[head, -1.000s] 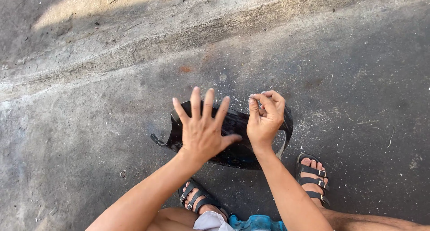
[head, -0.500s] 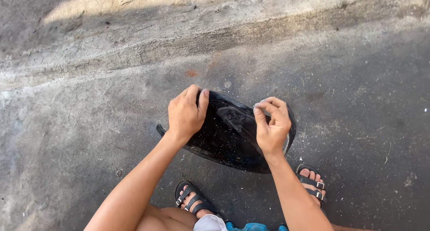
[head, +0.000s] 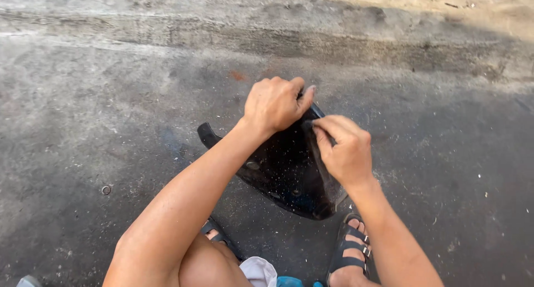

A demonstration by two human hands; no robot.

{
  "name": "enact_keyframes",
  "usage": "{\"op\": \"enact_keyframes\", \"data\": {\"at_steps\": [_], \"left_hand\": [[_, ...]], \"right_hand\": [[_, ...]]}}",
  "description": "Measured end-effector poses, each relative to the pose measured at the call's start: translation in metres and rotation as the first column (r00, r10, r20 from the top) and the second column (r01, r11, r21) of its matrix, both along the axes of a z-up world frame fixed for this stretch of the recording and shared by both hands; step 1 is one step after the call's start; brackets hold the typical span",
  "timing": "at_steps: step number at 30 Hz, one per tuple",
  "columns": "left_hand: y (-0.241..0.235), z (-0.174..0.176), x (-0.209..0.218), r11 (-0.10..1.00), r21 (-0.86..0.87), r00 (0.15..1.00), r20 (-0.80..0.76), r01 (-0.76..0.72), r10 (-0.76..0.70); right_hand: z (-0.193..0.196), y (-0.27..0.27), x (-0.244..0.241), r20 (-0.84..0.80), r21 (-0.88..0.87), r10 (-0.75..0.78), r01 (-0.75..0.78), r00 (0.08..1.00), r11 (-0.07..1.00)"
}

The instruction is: The person scrubs a black motorcycle part on the ground using a small abrasive tool. They repeatedly rub the surface of the object to remove dirt or residue, holding the part steady with one hand while working with the other.

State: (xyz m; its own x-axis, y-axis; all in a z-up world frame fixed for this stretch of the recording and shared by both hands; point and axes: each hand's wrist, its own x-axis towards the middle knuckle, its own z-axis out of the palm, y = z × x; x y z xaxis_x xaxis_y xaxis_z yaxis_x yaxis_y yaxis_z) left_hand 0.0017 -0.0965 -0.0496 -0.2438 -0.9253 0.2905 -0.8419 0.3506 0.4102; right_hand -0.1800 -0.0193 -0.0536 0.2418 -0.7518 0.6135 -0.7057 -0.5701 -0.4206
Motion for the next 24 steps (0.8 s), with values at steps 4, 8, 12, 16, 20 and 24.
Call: {"op": "enact_keyframes", "data": {"at_steps": [4,8,12,16,20,24], "left_hand": [[-0.012,-0.004,0.005,0.999,-0.027,0.999,0.023,0.034,-0.034],[-0.018,-0.015,0.004,0.993,-0.111,1.0,0.005,0.031,-0.03],[-0.017,-0.01,-0.001,0.991,-0.129,0.999,-0.018,0.033,-0.036],[-0.022,-0.016,0.0,0.999,-0.05,1.0,0.006,-0.009,0.01],[-0.022,-0.011,0.002,0.999,-0.041,1.0,0.018,-0.002,0.002],[-0.023,-0.013,-0.003,0.999,-0.048,0.999,0.031,0.017,-0.016]], "right_hand": [[-0.007,-0.004,0.002,-0.05,-0.026,0.011,-0.012,0.999,1.0],[-0.015,-0.002,0.007,-0.063,-0.014,0.041,-0.042,0.997,0.999],[-0.001,-0.007,0.004,-0.021,0.058,0.022,-0.021,1.0,0.998],[-0.006,0.001,0.008,-0.028,0.148,0.031,-0.026,0.999,0.989],[-0.011,-0.005,0.0,0.007,0.139,0.072,-0.072,0.997,0.988],[-0.012,-0.008,-0.001,-0.006,0.069,0.056,-0.055,0.998,0.996]]}}
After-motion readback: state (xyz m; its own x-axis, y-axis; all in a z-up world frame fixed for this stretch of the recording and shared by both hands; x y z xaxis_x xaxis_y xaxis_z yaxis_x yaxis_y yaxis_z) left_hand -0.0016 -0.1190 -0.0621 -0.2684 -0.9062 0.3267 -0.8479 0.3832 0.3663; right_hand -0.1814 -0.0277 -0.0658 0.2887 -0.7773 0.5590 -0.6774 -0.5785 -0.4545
